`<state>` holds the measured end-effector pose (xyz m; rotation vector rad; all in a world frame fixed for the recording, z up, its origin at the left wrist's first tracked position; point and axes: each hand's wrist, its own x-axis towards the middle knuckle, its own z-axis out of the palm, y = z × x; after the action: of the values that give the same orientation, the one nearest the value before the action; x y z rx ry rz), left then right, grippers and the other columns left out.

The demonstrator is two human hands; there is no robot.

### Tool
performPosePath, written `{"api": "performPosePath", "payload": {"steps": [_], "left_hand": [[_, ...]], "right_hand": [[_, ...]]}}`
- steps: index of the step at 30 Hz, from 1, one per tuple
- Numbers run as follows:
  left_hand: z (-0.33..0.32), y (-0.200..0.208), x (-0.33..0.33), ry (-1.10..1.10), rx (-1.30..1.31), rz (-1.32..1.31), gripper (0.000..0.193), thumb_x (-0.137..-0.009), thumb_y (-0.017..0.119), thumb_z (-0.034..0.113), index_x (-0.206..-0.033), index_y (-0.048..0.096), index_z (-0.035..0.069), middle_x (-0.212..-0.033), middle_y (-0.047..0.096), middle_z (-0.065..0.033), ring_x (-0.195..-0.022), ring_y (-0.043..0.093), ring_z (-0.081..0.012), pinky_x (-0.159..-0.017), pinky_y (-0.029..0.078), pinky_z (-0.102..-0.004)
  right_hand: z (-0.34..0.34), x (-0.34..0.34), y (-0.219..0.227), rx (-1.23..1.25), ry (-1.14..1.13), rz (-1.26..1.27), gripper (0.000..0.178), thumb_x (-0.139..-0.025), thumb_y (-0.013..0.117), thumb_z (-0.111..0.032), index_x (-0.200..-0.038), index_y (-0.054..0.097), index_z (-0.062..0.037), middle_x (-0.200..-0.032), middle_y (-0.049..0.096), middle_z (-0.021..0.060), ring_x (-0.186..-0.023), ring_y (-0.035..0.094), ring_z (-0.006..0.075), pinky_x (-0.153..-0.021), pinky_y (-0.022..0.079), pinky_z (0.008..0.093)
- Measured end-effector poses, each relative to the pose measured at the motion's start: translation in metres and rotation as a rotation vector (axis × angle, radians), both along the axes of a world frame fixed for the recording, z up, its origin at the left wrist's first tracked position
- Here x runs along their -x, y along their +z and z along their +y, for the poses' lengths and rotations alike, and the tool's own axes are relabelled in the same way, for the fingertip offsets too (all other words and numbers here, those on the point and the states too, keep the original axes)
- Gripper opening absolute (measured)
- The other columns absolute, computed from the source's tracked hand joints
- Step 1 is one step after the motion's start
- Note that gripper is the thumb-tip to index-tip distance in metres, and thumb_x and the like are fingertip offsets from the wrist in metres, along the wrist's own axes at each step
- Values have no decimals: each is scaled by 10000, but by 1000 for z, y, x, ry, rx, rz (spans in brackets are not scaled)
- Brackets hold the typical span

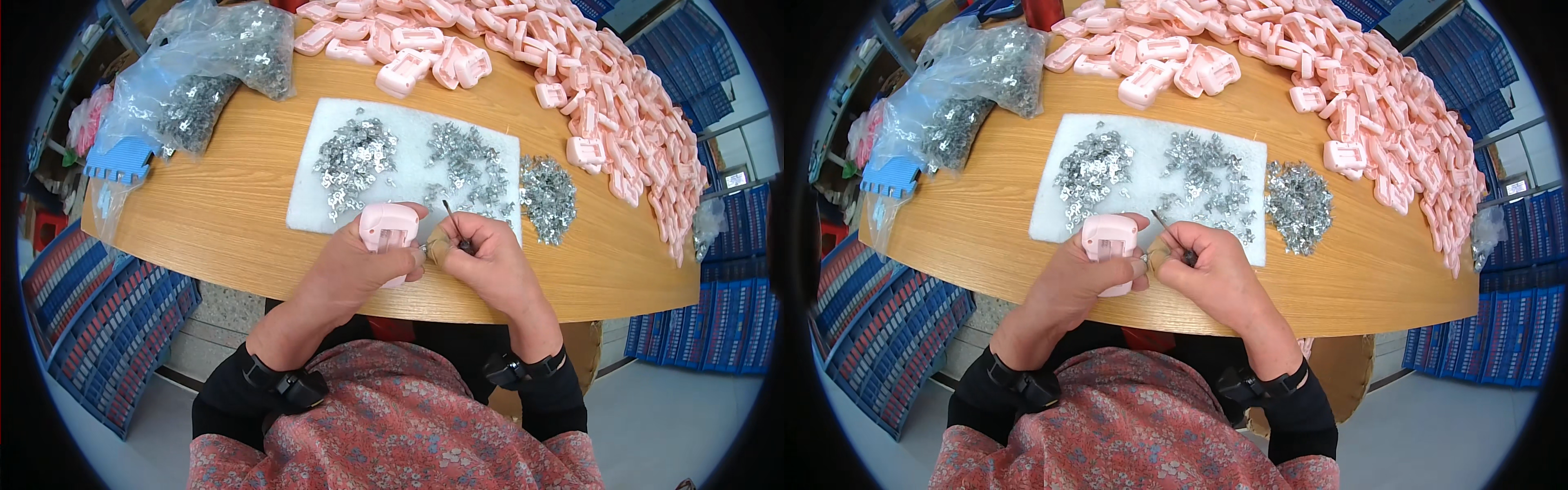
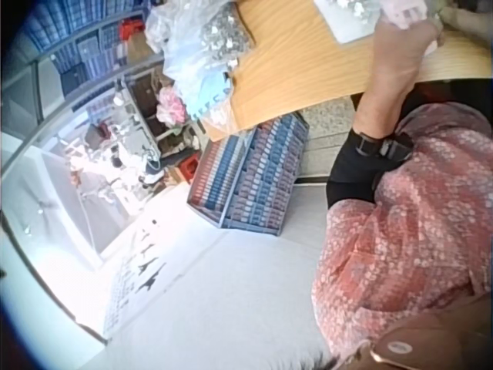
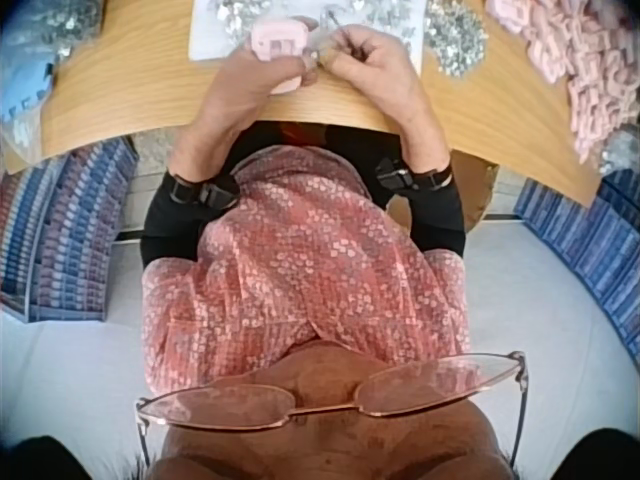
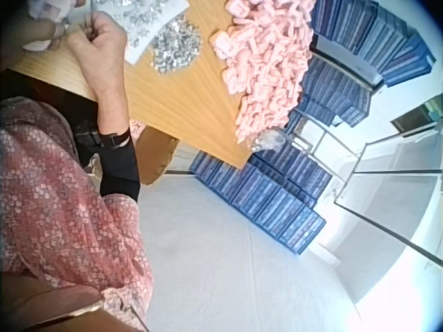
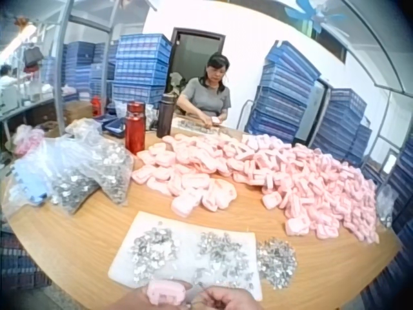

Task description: The person inserts small metal components into pink plastic casings using a small metal tool. They pick up a casing, insert a metal piece, and then place the finished unit on the table, repeating this process continuously.

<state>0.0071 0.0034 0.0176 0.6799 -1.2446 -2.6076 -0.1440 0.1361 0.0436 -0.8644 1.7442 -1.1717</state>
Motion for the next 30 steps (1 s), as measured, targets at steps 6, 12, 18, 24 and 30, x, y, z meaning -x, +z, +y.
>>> {"api": "performPosePath", "payload": {"steps": [6,12,18,24,30], "left_hand": [[-1,2,-2,-69,-230,-33,365,-988,520,242,-1278,538,21,-928,656,-89,-811,671,-199,-752,581,-370],[-4,2,1,-153,-341,-144,536,-1061,209,424,-1236,524,27,-941,670,-158,-846,697,-300,-790,595,-491],[-2,2,2,-186,-319,-197,536,-1067,205,430,-1226,515,24,-933,667,-163,-835,697,-305,-774,598,-507],[2,5,4,-169,-275,-217,514,-1064,245,447,-1209,518,38,-928,663,-149,-817,695,-288,-748,605,-496],[2,-4,3,-198,-299,-168,528,-1060,245,464,-1288,495,58,-928,667,-140,-809,694,-282,-745,605,-479]], "right_hand": [[0,-5,-1,103,-42,100,75,-798,657,-34,-864,624,-25,-733,484,-71,-669,411,11,-578,341,192],[-8,-5,1,197,11,422,206,-715,725,-39,-909,658,-26,-695,537,21,-586,496,91,-529,422,253],[-10,-4,-4,200,81,664,191,-698,739,-60,-861,641,-44,-726,584,74,-589,586,203,-525,471,326],[-6,-9,-2,216,133,950,220,-708,748,-90,-896,634,-68,-769,608,71,-662,619,275,-553,487,362],[3,-9,0,235,94,848,286,-730,726,-60,-1008,665,-72,-793,604,91,-688,624,272,-576,499,340]]}}
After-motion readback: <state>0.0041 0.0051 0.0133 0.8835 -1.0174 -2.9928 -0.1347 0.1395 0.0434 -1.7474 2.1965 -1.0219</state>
